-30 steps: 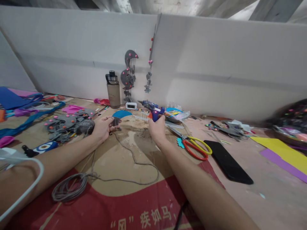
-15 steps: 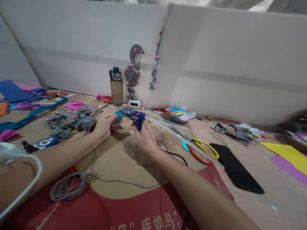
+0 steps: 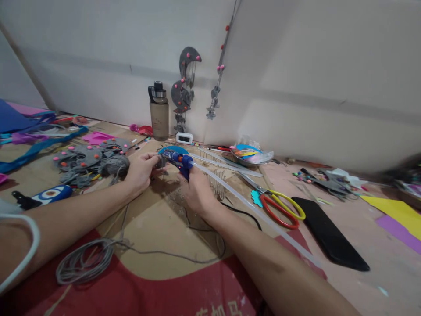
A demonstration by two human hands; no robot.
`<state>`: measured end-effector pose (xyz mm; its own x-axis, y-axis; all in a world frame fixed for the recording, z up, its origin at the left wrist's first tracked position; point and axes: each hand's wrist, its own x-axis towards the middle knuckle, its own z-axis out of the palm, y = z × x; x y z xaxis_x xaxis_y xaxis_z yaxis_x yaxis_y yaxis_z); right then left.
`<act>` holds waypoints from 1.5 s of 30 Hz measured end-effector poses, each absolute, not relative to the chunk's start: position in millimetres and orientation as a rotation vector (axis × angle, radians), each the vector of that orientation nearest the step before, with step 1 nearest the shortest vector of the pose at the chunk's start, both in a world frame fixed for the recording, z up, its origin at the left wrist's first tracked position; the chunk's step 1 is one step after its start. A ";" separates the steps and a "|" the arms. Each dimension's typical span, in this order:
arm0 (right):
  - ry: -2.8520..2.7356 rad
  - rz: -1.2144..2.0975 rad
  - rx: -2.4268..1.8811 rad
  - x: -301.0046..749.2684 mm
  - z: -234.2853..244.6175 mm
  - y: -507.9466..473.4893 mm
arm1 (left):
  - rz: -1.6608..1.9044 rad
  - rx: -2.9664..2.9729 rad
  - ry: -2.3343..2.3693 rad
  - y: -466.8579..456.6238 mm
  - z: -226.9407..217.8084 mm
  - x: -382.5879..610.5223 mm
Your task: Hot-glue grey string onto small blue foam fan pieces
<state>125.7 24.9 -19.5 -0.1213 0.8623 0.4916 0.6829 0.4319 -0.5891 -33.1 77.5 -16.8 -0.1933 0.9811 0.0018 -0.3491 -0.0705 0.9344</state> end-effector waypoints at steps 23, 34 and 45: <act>-1.860 0.243 -1.321 122.9 -16.4 22.1 | 1.548 0.891 1.018 76.4 -17.6 -34.2; -1.853 0.233 -1.355 125.3 -18.9 23.6 | 1.558 0.898 0.995 76.7 -17.4 -35.6; -1.835 0.218 -1.409 127.1 -18.8 23.2 | 1.564 0.878 0.957 77.4 -15.5 -36.8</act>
<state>127.1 23.2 -18.8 -0.0643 0.8746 0.4806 0.7378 0.3659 -0.5672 -36.8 77.4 -15.5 -0.1767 0.9825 0.0589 -0.3947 -0.1256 0.9102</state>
